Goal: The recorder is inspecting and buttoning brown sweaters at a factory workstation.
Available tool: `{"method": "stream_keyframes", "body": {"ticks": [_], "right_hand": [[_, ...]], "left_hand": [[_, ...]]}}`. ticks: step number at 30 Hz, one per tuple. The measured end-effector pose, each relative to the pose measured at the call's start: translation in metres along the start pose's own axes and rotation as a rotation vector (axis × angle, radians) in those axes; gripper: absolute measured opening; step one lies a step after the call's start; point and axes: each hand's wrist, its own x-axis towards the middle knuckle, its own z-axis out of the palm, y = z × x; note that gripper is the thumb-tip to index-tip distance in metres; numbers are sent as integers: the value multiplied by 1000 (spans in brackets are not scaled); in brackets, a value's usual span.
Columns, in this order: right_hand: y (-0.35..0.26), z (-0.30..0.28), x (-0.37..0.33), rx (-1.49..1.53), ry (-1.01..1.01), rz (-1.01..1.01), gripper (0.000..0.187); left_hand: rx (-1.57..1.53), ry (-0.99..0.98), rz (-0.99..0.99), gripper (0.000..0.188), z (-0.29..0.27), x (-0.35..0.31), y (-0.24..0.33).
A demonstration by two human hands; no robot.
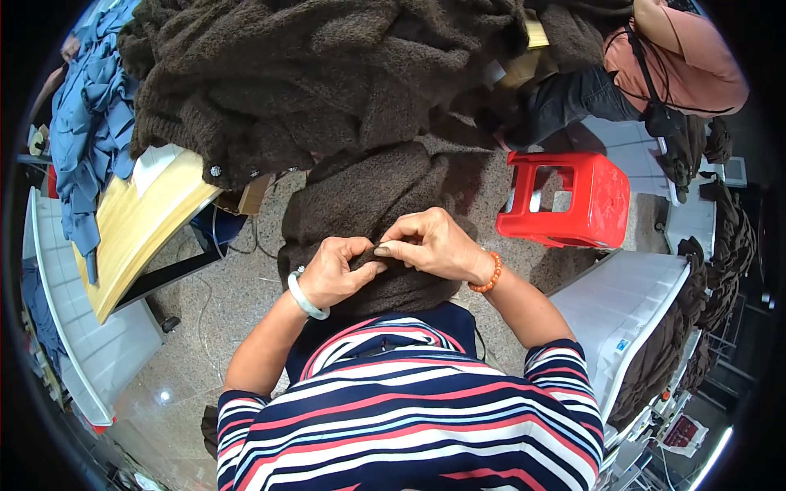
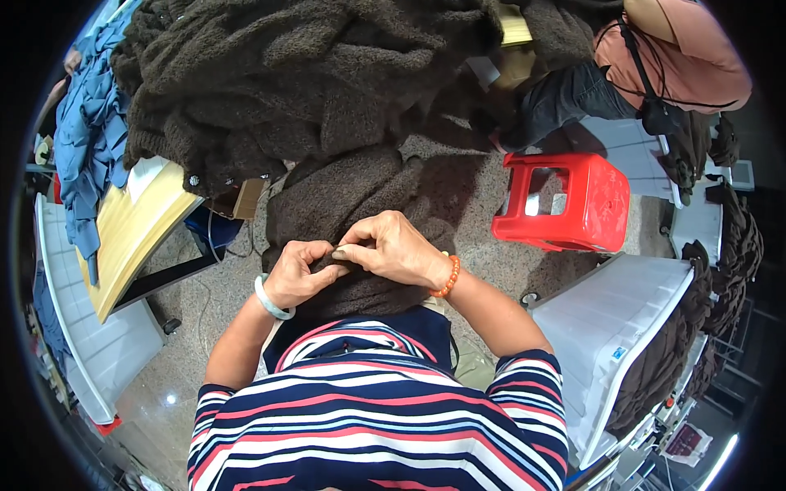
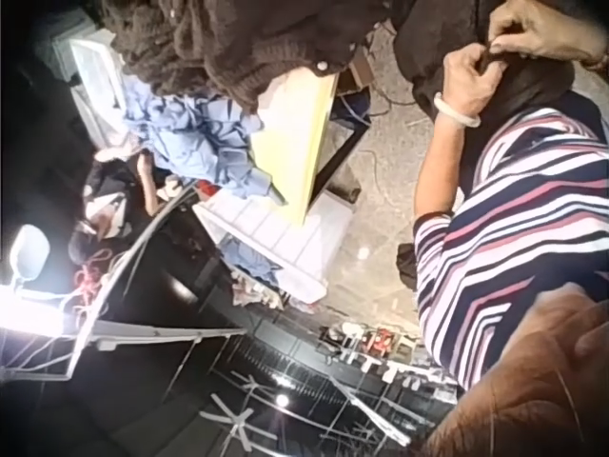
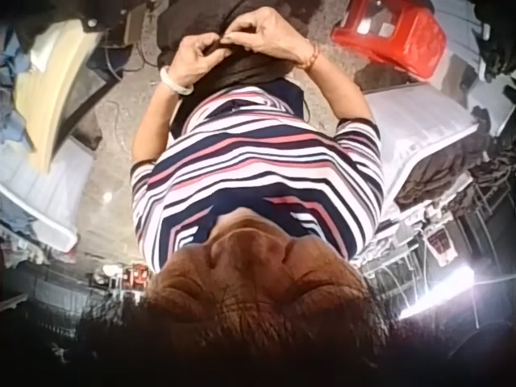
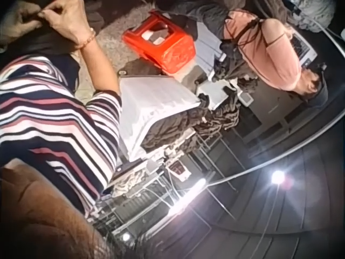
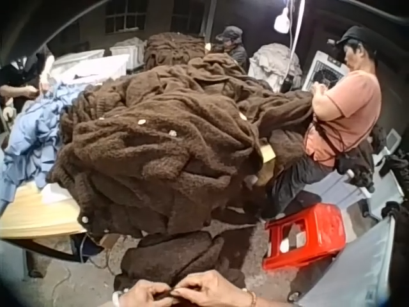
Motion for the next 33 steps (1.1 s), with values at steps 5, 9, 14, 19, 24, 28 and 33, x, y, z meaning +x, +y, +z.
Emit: {"method": "stream_keyframes", "body": {"ticks": [5, 9, 14, 19, 24, 28, 33], "right_hand": [[15, 1, 11, 432, -180, 408, 23], [23, -1, 15, 546, -243, 474, 24], [21, -3, 16, 600, -209, 509, 24], [21, 4, 16, 592, -194, 492, 24], [21, 9, 16, 549, -164, 480, 25], [7, 6, 12, 435, -183, 393, 24], [4, 8, 2, -72, -107, 35, 21]], "left_hand": [[69, -163, -95, 13, -17, 2, -6], [-24, -168, -129, 15, -17, 4, -8], [-434, 0, -230, 12, -12, 1, 0], [-388, -5, -205, 11, -14, -1, -4], [-314, -67, -200, 9, -18, 0, -1], [-264, -31, -156, 8, -12, -5, -5], [-58, 43, -102, 8, -4, -12, 1]]}}
